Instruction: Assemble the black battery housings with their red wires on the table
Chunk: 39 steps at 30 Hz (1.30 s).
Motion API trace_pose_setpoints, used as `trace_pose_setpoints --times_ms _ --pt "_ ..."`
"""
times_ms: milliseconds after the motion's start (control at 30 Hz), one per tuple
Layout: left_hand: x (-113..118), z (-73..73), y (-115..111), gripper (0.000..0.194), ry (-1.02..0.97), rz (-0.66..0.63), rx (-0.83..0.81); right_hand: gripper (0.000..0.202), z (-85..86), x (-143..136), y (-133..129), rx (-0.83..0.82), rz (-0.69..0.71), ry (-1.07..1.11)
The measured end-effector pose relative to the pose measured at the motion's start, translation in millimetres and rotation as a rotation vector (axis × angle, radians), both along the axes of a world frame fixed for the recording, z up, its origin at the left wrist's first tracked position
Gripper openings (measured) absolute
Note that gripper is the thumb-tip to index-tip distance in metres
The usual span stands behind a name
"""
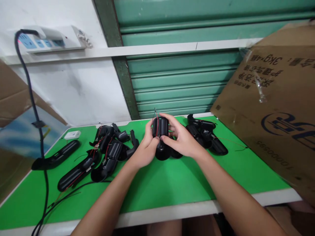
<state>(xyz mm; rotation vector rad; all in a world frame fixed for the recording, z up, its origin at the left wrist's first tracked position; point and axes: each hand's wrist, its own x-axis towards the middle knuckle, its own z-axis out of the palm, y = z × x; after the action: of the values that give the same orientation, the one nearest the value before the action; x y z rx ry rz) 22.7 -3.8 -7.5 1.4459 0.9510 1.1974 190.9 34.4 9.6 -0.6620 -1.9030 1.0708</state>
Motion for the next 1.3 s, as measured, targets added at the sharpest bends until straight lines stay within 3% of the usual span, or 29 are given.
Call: trace_pose_setpoints --times_ms 433,867,1000,1133,1300 --pt "-2 -1.5 0 0.063 0.277 0.043 0.174 0.066 -7.2 -2 1 -0.09 0.041 0.016" --pt "6 -5.7 1 0.06 0.361 0.135 0.321 0.065 -15.8 -11 -1 0.026 -0.057 0.049" --pt "5 -7.4 4 0.064 0.282 0.116 0.237 0.065 -13.4 -10 -2 0.021 -0.054 0.061" --pt "0 -9.3 10 0.059 0.091 0.062 0.078 0.075 -8.0 -4 1 -0.098 0.029 0.031" --pt "-5 -5.5 9 0.071 0.164 0.026 0.091 0.079 -6.5 0 7 -0.15 -0.003 0.011"
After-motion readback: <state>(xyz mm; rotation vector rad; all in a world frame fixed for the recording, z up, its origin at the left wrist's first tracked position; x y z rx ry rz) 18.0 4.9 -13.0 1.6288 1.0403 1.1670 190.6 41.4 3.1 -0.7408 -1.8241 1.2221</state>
